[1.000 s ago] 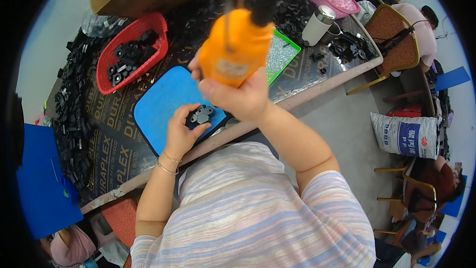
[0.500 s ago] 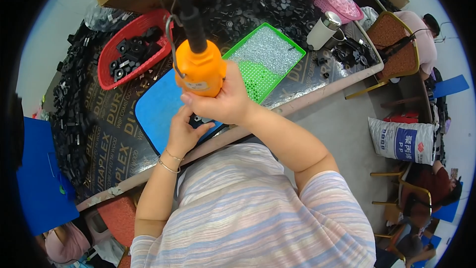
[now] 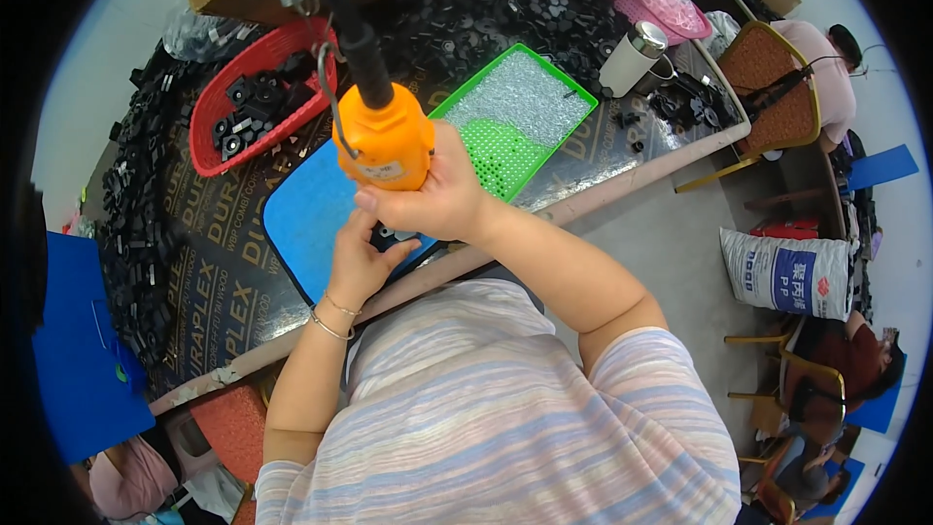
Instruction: Assemble small black plastic components using an electric screwdriver in a factory setting.
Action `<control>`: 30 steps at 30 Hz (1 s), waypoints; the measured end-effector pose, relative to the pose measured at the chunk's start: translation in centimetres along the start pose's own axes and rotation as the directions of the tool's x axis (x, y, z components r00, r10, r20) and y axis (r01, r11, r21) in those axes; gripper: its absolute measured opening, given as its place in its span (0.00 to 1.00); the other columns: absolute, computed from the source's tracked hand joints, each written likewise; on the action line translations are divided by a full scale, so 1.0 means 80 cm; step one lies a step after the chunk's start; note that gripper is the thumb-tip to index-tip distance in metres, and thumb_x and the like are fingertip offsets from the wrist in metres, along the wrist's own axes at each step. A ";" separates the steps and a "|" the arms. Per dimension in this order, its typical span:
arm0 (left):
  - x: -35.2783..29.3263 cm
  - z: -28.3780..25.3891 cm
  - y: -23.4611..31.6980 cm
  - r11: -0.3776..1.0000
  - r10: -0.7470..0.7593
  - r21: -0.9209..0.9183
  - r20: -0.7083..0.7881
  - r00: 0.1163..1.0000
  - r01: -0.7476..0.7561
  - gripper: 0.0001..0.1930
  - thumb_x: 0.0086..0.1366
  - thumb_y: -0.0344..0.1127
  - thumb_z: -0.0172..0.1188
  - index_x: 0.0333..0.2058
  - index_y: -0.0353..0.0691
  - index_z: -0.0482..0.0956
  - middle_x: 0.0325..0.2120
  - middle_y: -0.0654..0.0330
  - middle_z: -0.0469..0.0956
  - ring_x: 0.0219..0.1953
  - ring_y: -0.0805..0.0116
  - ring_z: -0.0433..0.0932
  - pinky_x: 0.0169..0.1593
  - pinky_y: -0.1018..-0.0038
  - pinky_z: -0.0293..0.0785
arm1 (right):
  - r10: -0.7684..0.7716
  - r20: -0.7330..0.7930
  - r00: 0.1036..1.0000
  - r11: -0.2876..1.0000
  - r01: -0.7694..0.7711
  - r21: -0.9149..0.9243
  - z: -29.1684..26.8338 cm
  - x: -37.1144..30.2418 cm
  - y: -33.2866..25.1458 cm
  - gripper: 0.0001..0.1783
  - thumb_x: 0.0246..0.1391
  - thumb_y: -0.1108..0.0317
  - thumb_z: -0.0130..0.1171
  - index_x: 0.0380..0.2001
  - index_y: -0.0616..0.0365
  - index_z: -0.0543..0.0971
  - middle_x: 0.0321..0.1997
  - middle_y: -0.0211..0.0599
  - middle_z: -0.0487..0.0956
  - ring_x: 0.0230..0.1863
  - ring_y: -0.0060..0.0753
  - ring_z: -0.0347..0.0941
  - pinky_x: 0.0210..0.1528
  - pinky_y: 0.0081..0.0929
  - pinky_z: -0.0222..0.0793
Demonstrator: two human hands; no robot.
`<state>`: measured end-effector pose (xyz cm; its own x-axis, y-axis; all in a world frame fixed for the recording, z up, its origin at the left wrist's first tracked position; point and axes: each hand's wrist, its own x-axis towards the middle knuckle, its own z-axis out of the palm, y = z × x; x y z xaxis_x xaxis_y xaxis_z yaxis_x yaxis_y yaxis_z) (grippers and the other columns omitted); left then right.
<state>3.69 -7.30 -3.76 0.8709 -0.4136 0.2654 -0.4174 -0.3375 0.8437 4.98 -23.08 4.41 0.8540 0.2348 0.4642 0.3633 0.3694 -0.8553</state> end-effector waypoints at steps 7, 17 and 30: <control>0.000 0.000 -0.007 0.998 -0.060 0.012 0.022 0.998 0.060 0.23 0.39 0.30 0.70 0.37 0.35 0.73 0.33 0.53 0.75 0.38 0.53 0.72 0.42 0.68 0.69 | -0.070 -0.108 0.992 0.991 0.081 0.103 -0.005 0.013 -0.026 0.20 0.43 0.63 0.60 0.35 0.67 0.69 0.30 0.42 0.69 0.22 0.26 0.70 0.26 0.19 0.67; 0.000 0.002 -0.009 0.997 -0.075 -0.009 0.013 0.997 0.075 0.23 0.39 0.29 0.70 0.37 0.36 0.74 0.32 0.53 0.74 0.36 0.55 0.72 0.41 0.69 0.69 | -0.085 -0.247 0.965 0.994 0.064 -0.089 -0.052 -0.006 -0.019 0.15 0.43 0.73 0.58 0.35 0.65 0.69 0.30 0.42 0.72 0.21 0.28 0.69 0.24 0.20 0.66; 0.001 0.001 -0.007 0.996 -0.085 -0.025 0.016 0.996 0.085 0.22 0.40 0.28 0.69 0.37 0.36 0.74 0.32 0.54 0.74 0.36 0.58 0.72 0.41 0.71 0.69 | -0.106 -0.259 0.960 0.989 0.075 -0.126 -0.056 -0.011 -0.009 0.15 0.43 0.71 0.59 0.35 0.64 0.69 0.31 0.42 0.71 0.20 0.26 0.69 0.23 0.19 0.67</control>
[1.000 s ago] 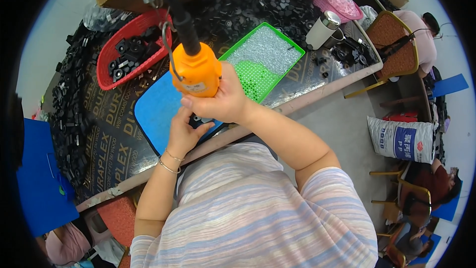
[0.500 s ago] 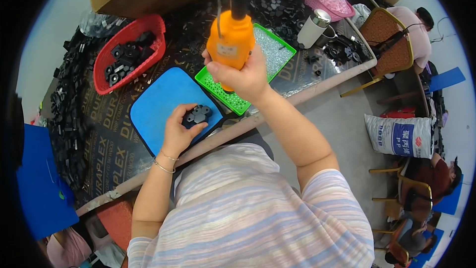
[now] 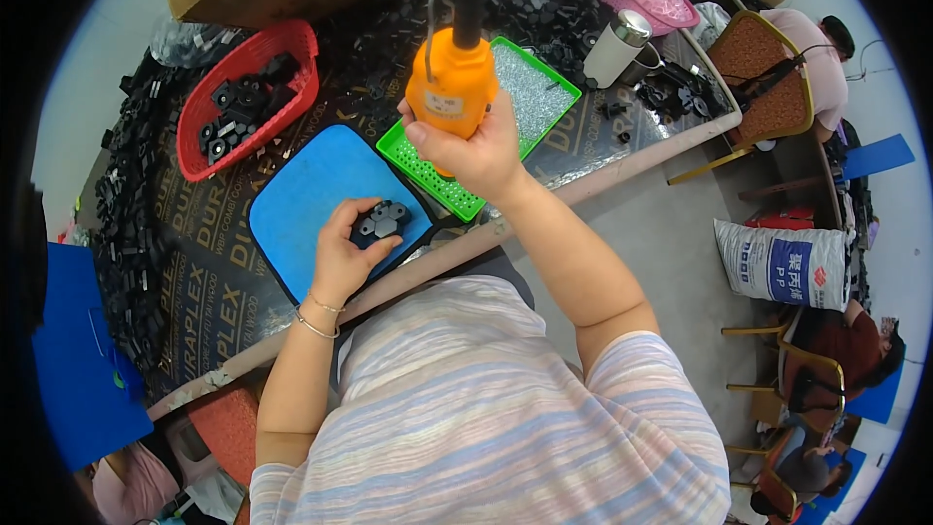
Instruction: Assemble small black plastic components using an electric screwdriver in a factory setting.
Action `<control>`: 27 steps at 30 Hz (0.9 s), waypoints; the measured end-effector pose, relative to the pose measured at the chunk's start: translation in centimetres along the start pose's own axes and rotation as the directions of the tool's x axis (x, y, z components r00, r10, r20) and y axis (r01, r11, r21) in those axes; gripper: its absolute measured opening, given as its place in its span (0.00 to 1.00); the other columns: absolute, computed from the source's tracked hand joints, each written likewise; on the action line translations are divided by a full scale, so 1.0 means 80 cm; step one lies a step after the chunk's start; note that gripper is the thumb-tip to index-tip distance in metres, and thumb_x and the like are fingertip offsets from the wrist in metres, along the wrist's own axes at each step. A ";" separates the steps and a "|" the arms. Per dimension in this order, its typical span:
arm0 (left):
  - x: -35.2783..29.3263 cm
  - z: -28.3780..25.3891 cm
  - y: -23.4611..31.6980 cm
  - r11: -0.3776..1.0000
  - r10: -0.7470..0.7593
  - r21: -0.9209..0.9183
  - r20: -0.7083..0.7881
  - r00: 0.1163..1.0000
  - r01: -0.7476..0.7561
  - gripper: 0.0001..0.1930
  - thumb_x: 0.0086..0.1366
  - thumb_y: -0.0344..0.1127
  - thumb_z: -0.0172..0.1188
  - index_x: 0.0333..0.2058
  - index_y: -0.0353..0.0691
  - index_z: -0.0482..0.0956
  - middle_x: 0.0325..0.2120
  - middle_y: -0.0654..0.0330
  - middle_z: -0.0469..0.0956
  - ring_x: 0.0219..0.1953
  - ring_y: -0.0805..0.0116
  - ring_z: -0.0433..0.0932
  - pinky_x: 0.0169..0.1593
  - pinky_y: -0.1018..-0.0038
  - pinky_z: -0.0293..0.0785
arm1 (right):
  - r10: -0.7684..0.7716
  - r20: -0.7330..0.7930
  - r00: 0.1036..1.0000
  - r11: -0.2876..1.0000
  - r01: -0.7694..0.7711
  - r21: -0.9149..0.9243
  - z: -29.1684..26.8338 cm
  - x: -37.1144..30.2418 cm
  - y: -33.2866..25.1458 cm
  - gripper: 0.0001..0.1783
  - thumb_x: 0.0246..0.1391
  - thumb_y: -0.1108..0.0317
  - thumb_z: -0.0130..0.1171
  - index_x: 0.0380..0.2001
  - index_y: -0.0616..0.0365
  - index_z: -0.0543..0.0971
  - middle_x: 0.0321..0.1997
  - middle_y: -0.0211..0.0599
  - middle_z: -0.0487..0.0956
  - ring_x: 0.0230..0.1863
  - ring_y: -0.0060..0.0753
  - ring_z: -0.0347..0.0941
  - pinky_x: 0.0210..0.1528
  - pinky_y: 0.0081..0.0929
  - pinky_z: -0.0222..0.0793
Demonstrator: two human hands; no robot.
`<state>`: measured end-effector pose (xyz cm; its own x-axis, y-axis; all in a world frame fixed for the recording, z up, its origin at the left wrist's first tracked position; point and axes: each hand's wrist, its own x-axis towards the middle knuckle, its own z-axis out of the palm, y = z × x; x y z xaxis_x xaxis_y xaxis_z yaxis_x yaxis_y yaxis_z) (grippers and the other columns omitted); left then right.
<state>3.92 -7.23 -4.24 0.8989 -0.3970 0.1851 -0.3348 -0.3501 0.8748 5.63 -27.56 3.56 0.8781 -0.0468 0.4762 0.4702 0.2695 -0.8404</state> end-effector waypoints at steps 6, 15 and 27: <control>0.001 -0.001 0.000 1.000 -0.001 0.025 0.016 1.000 0.000 0.22 0.40 0.28 0.70 0.38 0.35 0.74 0.32 0.56 0.74 0.36 0.62 0.73 0.42 0.74 0.69 | -0.027 0.006 1.000 1.000 0.028 -0.009 -0.002 -0.003 0.004 0.15 0.44 0.70 0.59 0.35 0.65 0.69 0.29 0.40 0.71 0.20 0.25 0.69 0.23 0.18 0.65; 0.001 -0.001 -0.001 0.999 0.013 0.031 0.012 1.000 -0.014 0.22 0.40 0.29 0.70 0.38 0.36 0.74 0.32 0.56 0.74 0.36 0.62 0.73 0.42 0.73 0.69 | -0.004 -0.016 1.000 0.999 0.004 -0.042 0.000 -0.001 -0.001 0.16 0.44 0.68 0.59 0.34 0.65 0.69 0.29 0.39 0.71 0.21 0.26 0.69 0.24 0.19 0.65; 0.002 -0.002 -0.010 0.997 0.081 0.007 -0.011 0.997 -0.081 0.22 0.39 0.32 0.71 0.36 0.38 0.75 0.32 0.55 0.75 0.37 0.56 0.72 0.41 0.68 0.69 | -0.046 0.244 0.969 0.986 0.004 0.168 0.088 0.002 -0.020 0.16 0.44 0.68 0.59 0.35 0.66 0.69 0.33 0.43 0.68 0.23 0.25 0.68 0.26 0.18 0.66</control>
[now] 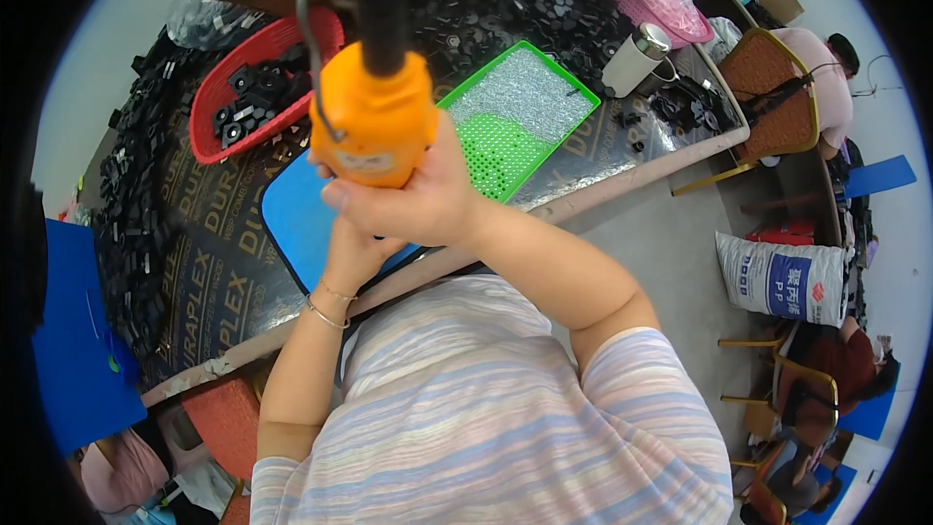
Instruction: Assemble small black plastic components using an electric screwdriver in a factory setting.
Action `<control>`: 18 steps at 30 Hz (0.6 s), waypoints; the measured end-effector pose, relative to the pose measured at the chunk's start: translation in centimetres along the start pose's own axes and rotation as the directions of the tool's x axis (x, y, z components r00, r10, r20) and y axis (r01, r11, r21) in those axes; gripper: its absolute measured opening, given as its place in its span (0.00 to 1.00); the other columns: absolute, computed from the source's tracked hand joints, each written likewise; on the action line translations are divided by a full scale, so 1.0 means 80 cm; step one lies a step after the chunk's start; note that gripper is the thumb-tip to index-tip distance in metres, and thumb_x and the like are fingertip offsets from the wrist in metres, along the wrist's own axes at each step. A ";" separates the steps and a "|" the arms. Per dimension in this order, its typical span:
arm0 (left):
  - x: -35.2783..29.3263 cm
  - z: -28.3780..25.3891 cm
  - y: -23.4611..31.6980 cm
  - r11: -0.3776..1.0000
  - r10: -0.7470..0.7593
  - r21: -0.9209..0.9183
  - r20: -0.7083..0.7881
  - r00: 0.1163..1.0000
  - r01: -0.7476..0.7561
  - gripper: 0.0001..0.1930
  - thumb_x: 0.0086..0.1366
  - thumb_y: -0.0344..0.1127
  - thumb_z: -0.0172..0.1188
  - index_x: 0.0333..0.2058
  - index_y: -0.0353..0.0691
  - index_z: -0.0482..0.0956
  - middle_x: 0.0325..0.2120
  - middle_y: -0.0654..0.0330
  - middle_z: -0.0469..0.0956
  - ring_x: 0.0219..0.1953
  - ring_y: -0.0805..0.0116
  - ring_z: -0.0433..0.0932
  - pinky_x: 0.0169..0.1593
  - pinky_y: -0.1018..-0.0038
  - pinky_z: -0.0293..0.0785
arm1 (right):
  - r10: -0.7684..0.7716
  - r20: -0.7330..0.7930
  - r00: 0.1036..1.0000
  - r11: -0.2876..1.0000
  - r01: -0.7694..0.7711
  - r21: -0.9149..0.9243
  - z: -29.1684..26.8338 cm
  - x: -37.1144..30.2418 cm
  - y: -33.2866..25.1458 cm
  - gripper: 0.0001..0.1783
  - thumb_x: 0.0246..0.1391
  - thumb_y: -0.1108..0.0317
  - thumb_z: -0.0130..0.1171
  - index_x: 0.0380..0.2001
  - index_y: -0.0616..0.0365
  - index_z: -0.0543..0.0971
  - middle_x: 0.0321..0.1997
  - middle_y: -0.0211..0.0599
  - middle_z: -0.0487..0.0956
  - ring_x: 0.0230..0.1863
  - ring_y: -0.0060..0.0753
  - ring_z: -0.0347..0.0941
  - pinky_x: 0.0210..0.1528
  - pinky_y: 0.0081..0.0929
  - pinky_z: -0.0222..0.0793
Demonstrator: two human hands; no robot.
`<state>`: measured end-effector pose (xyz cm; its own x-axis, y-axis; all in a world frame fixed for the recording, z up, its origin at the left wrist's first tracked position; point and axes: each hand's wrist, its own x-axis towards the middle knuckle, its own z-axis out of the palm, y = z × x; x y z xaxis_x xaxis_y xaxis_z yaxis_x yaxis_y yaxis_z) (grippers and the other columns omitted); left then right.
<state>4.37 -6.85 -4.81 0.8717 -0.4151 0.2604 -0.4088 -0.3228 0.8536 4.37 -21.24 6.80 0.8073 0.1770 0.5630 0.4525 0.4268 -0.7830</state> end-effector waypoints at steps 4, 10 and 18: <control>0.005 0.001 0.000 0.996 0.040 -0.080 -0.036 0.999 -0.043 0.21 0.40 0.33 0.70 0.36 0.39 0.75 0.32 0.55 0.76 0.38 0.56 0.73 0.42 0.68 0.70 | 0.024 0.064 0.998 0.996 -0.018 -0.092 0.004 0.006 0.018 0.14 0.44 0.72 0.57 0.35 0.66 0.70 0.34 0.42 0.68 0.29 0.25 0.67 0.29 0.19 0.67; 0.003 0.007 -0.006 0.990 0.013 -0.137 -0.069 0.998 -0.023 0.19 0.45 0.32 0.66 0.38 0.38 0.75 0.36 0.53 0.77 0.40 0.53 0.75 0.42 0.66 0.71 | 0.118 0.017 0.993 0.993 -0.118 0.007 0.015 0.003 0.030 0.16 0.37 0.74 0.63 0.35 0.63 0.75 0.31 0.31 0.77 0.32 0.19 0.72 0.36 0.19 0.68; -0.001 0.003 -0.001 0.992 -0.008 -0.127 -0.022 1.000 0.005 0.19 0.47 0.33 0.64 0.41 0.38 0.75 0.38 0.52 0.77 0.43 0.52 0.75 0.44 0.67 0.71 | 0.099 0.071 0.993 0.994 -0.095 -0.053 0.015 0.001 0.039 0.17 0.36 0.72 0.64 0.35 0.63 0.76 0.30 0.31 0.77 0.31 0.18 0.71 0.34 0.18 0.67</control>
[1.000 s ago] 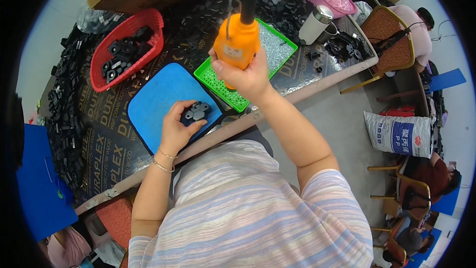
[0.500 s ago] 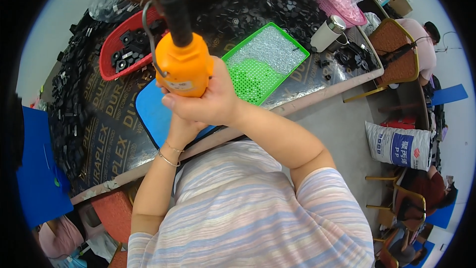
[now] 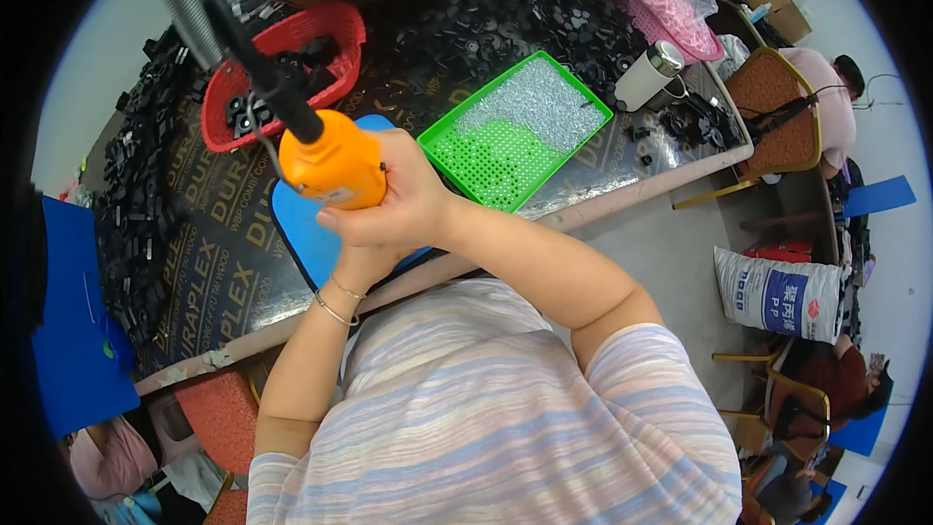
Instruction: Assemble small black plastic components using an electric screwdriver in a factory setting.
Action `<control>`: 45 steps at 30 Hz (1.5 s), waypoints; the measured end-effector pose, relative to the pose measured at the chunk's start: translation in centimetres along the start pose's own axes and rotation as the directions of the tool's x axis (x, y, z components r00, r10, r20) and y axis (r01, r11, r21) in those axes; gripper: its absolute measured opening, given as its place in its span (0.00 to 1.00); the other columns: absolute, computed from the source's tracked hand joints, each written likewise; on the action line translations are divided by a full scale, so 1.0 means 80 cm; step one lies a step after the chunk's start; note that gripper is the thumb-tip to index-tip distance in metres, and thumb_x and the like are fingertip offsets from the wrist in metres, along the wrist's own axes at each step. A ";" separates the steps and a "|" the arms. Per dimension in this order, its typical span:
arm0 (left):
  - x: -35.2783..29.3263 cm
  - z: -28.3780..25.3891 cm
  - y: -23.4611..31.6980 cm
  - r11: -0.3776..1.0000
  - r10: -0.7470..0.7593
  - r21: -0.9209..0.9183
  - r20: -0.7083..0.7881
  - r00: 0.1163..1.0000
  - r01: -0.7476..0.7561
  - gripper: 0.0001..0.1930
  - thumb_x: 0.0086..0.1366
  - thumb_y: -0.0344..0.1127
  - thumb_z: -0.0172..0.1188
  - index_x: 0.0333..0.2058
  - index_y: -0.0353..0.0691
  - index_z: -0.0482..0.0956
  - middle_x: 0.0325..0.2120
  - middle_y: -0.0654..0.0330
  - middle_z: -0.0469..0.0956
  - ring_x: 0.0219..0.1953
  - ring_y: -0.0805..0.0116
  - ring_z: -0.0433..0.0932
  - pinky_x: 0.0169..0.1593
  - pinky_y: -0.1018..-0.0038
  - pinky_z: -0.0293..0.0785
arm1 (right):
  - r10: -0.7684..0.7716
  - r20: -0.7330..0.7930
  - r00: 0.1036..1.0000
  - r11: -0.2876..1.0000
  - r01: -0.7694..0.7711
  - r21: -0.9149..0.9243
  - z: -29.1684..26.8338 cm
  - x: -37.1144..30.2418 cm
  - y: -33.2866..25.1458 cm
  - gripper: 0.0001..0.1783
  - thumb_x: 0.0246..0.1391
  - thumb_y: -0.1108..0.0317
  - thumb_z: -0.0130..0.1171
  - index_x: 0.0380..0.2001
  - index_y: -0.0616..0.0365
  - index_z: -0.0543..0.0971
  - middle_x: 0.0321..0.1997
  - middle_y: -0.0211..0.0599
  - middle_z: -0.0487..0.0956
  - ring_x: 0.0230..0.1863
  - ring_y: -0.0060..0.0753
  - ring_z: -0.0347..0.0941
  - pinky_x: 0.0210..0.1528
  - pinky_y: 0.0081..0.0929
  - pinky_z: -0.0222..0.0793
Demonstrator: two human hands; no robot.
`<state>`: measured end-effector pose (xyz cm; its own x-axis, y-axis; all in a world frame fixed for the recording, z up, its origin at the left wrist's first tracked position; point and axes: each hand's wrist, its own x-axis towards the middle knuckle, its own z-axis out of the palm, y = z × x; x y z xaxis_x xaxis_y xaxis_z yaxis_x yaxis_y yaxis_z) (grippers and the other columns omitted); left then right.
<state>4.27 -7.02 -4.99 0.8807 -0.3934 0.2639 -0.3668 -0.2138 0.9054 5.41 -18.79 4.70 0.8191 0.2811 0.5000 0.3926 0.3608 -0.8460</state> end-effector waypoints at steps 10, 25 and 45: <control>-0.003 0.000 0.007 0.996 0.052 0.067 -0.017 0.999 -0.050 0.26 0.44 0.30 0.68 0.45 0.40 0.72 0.38 0.54 0.75 0.43 0.52 0.72 0.46 0.68 0.69 | 0.017 0.079 0.997 1.000 -0.017 -0.006 -0.009 -0.002 -0.003 0.23 0.43 0.69 0.63 0.43 0.59 0.66 0.36 0.38 0.72 0.36 0.28 0.69 0.37 0.25 0.68; 0.007 -0.040 0.022 0.977 -0.046 0.207 -0.040 0.998 0.053 0.24 0.38 0.28 0.69 0.38 0.39 0.73 0.36 0.53 0.74 0.40 0.54 0.73 0.43 0.68 0.70 | -0.055 0.072 0.996 0.913 0.021 0.408 -0.075 -0.003 -0.057 0.20 0.41 0.60 0.61 0.33 0.61 0.68 0.30 0.38 0.65 0.22 0.29 0.68 0.23 0.21 0.65; 0.094 -0.248 -0.091 0.493 -0.770 -0.865 -0.386 0.508 0.090 0.06 0.58 0.29 0.52 0.35 0.37 0.72 0.35 0.56 0.71 0.38 0.56 0.72 0.42 0.54 0.76 | 0.047 -0.175 0.983 0.951 0.009 0.310 -0.089 -0.045 -0.030 0.19 0.37 0.65 0.63 0.31 0.65 0.70 0.29 0.40 0.68 0.22 0.30 0.69 0.25 0.22 0.67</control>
<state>19.48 9.31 -2.99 0.8456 0.3100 -0.4345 0.1575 0.6329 0.7580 4.52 -26.95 3.60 0.8972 0.1379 0.4194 0.2515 0.6211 -0.7423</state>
